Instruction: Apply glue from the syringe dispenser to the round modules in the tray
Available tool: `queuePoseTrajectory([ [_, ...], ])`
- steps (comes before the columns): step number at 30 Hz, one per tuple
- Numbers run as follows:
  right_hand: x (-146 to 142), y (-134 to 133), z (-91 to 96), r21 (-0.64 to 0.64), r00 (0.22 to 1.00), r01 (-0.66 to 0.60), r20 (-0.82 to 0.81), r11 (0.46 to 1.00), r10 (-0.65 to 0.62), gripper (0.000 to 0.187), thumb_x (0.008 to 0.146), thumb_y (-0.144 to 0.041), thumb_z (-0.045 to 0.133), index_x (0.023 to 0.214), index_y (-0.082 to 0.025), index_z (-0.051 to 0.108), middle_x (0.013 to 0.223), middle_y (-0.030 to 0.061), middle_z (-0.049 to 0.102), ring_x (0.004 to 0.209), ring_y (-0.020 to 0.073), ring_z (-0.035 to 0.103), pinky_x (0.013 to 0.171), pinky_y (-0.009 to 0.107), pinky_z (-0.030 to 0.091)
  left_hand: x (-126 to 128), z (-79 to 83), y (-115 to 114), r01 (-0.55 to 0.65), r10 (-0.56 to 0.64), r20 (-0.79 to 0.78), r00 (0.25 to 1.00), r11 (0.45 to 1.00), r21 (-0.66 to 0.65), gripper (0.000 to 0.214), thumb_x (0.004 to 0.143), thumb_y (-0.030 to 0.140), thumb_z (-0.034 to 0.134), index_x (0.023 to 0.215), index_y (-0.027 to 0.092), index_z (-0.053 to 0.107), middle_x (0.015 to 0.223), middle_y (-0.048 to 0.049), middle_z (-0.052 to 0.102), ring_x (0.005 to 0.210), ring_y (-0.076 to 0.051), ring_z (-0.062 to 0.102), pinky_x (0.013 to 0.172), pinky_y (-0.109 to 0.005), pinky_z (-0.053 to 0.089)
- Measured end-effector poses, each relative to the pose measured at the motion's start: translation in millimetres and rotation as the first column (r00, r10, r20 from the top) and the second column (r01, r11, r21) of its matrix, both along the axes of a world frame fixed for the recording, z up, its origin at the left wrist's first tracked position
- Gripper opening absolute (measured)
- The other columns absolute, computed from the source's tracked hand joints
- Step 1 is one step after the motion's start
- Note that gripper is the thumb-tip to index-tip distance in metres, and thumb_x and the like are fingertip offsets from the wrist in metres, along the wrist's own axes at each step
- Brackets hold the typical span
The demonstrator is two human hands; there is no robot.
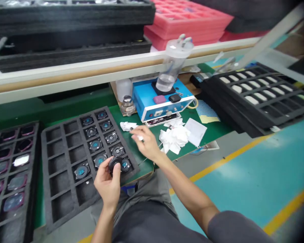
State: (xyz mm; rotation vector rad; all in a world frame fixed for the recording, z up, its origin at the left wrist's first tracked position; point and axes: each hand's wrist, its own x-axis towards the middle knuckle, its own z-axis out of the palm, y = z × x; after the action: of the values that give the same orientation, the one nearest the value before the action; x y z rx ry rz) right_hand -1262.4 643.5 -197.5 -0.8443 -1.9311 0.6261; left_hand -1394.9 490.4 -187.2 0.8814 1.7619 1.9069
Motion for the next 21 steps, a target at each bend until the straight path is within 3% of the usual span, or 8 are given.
queuePoseTrajectory([
  [4,8.1,-2.0,6.0,-0.074,0.934,-0.169,0.306,0.983,0.184,0.041,0.096,-0.041,0.069,0.129,-0.016,0.072,0.136,0.0169,0.063,0.120,0.0296,0.065,0.106,0.047,0.054,-1.6,-2.1,5.4,-0.014,0.014,0.002,1.000,1.000,0.025,0.030,0.081,0.029,0.085,0.107,0.015,0.077,0.097,-0.0059,0.077,0.085,-0.012,0.072,0.080,-0.018,0.058],
  [7,29.1,-1.5,23.3,-0.088,0.937,-0.167,0.296,0.982,0.186,0.058,0.088,-0.054,0.077,0.135,-0.022,0.069,0.140,0.0135,0.066,0.128,0.0325,0.062,0.111,0.052,0.050,-1.3,-1.7,7.3,-0.017,0.017,-0.006,1.000,0.999,0.030,0.031,0.081,0.030,0.085,0.106,0.015,0.077,0.098,-0.0060,0.077,0.085,-0.012,0.072,0.080,-0.019,0.058],
  [8,39.4,1.7,27.5,-0.086,0.972,-0.091,0.208,0.992,0.107,0.053,0.089,-0.054,0.075,0.132,-0.022,0.070,0.134,0.0124,0.070,0.122,0.0299,0.065,0.106,0.049,0.053,-1.1,-1.4,7.4,-0.022,0.022,-0.010,1.000,0.999,0.025,0.032,0.081,0.031,0.085,0.107,0.014,0.076,0.097,-0.0061,0.076,0.085,-0.012,0.072,0.080,-0.020,0.058],
  [10,63.8,14.9,30.7,-0.137,0.977,0.211,-0.004,0.968,-0.213,0.040,0.094,-0.046,0.067,0.124,-0.020,0.072,0.116,0.0117,0.075,0.099,0.0238,0.071,0.087,0.040,0.058,-0.6,-0.7,7.3,-0.032,0.032,-0.019,0.999,0.999,0.011,0.034,0.081,0.033,0.085,0.107,0.014,0.076,0.097,-0.0063,0.076,0.084,-0.013,0.072,0.079,-0.020,0.058],
  [12,90.5,36.1,27.8,-0.215,0.823,0.531,-0.099,0.820,-0.559,0.037,0.094,-0.042,0.062,0.117,-0.015,0.072,0.100,0.0122,0.075,0.084,0.0229,0.069,0.073,0.036,0.055,-0.3,-0.4,7.1,-0.035,0.035,-0.023,0.999,0.999,0.001,0.035,0.081,0.034,0.085,0.107,0.013,0.076,0.097,-0.0066,0.076,0.084,-0.014,0.072,0.078,-0.021,0.058],
  [13,103.2,48.2,25.1,-0.221,0.756,0.621,-0.081,0.752,-0.649,0.036,0.092,-0.040,0.062,0.113,-0.013,0.072,0.099,0.0129,0.074,0.080,0.0226,0.068,0.075,0.037,0.055,-0.2,-0.3,7.1,-0.032,0.032,-0.021,0.999,0.999,-0.002,0.035,0.081,0.034,0.085,0.107,0.013,0.075,0.097,-0.0068,0.076,0.084,-0.014,0.072,0.078,-0.021,0.059],
  [18,143.6,98.3,16.1,-0.240,0.688,0.715,0.079,0.657,-0.721,0.028,0.088,-0.037,0.063,0.096,-0.014,0.077,0.097,0.0141,0.077,0.090,0.0274,0.070,0.094,0.041,0.051,-0.4,-0.4,7.3,-0.024,0.024,-0.006,1.000,1.000,0.016,0.033,0.080,0.032,0.085,0.106,0.014,0.076,0.098,-0.0069,0.076,0.086,-0.014,0.072,0.081,-0.022,0.059],
  [21,149.9,115.0,15.7,-0.294,0.656,0.734,0.070,0.613,-0.752,0.032,0.089,-0.044,0.063,0.089,-0.014,0.075,0.091,0.0139,0.076,0.088,0.0277,0.070,0.090,0.040,0.051,-0.6,-0.6,7.2,-0.029,0.029,0.000,1.000,0.999,0.017,0.033,0.080,0.031,0.086,0.106,0.014,0.076,0.098,-0.0069,0.076,0.086,-0.013,0.072,0.080,-0.020,0.059],
])
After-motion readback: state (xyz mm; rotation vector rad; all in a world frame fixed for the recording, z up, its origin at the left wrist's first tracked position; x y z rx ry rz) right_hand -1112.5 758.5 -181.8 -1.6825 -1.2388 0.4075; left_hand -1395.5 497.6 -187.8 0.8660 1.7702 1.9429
